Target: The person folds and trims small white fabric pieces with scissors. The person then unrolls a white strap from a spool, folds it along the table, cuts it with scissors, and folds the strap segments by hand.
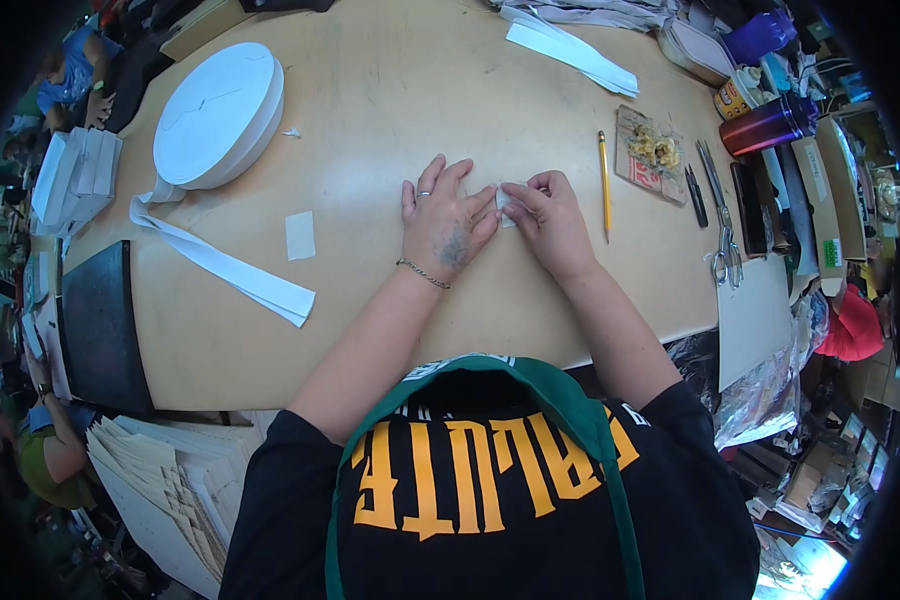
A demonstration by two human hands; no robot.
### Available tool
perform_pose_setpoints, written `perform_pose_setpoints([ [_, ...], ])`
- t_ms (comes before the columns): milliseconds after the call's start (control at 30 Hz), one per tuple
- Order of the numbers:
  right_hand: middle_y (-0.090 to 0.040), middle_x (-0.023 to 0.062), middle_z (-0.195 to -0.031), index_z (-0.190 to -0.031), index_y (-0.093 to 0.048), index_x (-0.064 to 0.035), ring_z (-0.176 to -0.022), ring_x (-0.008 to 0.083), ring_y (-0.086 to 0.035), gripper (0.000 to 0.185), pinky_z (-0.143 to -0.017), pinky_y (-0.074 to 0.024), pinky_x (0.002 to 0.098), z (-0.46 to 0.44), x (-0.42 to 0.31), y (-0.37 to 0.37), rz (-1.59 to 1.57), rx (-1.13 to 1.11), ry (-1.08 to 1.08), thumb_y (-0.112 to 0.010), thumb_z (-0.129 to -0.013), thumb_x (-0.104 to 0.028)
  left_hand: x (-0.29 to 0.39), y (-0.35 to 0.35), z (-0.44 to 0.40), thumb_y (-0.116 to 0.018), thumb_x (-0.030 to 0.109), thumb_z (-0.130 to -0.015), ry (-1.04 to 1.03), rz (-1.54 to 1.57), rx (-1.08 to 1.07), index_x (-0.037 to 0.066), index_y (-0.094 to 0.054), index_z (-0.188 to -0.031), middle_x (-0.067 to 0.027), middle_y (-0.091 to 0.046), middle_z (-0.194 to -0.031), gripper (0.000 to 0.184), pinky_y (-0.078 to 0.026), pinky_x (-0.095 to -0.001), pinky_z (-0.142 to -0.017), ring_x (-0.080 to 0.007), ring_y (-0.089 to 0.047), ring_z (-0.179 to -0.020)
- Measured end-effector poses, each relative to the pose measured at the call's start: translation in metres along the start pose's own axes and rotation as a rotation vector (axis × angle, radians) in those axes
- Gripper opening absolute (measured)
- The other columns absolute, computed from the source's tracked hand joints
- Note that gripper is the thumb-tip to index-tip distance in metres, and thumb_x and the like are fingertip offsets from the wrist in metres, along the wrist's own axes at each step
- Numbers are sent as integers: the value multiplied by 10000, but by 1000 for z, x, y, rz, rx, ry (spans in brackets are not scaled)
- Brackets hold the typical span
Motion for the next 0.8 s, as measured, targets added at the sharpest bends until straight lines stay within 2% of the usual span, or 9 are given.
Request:
perform_pose_setpoints([
  [200, -498, 145, -978, -1130, -526, -56, -863, 280, -542, 439, -767, -473, 349, 1, 6, 0, -44, -11, -134, -693, -725, -83, 0, 1, 0, -660, 346, -738, -7, 11, 1, 257, -674, -1024, -51, -457, -1279, 299, -205, -614, -991, -283, -318, -1273],
  [300, -496, 151, -995, -1148, -495, -42, -886, 284, -541, 466, -787, -473, 350, -3, 5, 1, -41, -39, -181, -693, -729, -94, 0, 1, 0, -655, 347, -734, -6, 12, 2, 261, -672, -1024, -68, -447, -1290, 303, -208, -610, -997, -280, -304, -1278],
  [600, -493, 143, -951, -1098, -519, -42, -847, 283, -534, 413, -760, -466, 354, -9, 6, 3, -24, -109, -268, -694, -729, -101, 0, 1, 0, -658, 335, -725, -11, -7, 11, 292, -669, -1029, -79, -415, -1318, 307, -215, -602, -998, -277, -302, -1278],
  [700, -475, 90, -887, -1026, -587, -58, -752, 184, -510, 314, -691, -474, 296, -7, 11, -2, -35, -106, -172, -706, -738, -96, 0, 1, -1, -659, 337, -724, -10, -11, 11, 292, -669, -1029, -80, -418, -1314, 308, -219, -601, -997, -275, -306, -1278],
  [800, -465, 85, -871, -923, -638, -70, -770, 201, -500, 204, -685, -458, 304, -6, 6, -1, -2, -85, -52, -706, -733, -99, 0, 1, -1, -659, 341, -724, -8, -15, 12, 291, -671, -1024, -81, -419, -1311, 304, -220, -599, -996, -274, -309, -1277],
])
Point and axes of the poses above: each hand's wrist, its own z-axis away from the middle knuckle, its own y-axis out of the back of the hand, x = y × z, the point moved 5 cm from there along -z, towards the middle knuckle
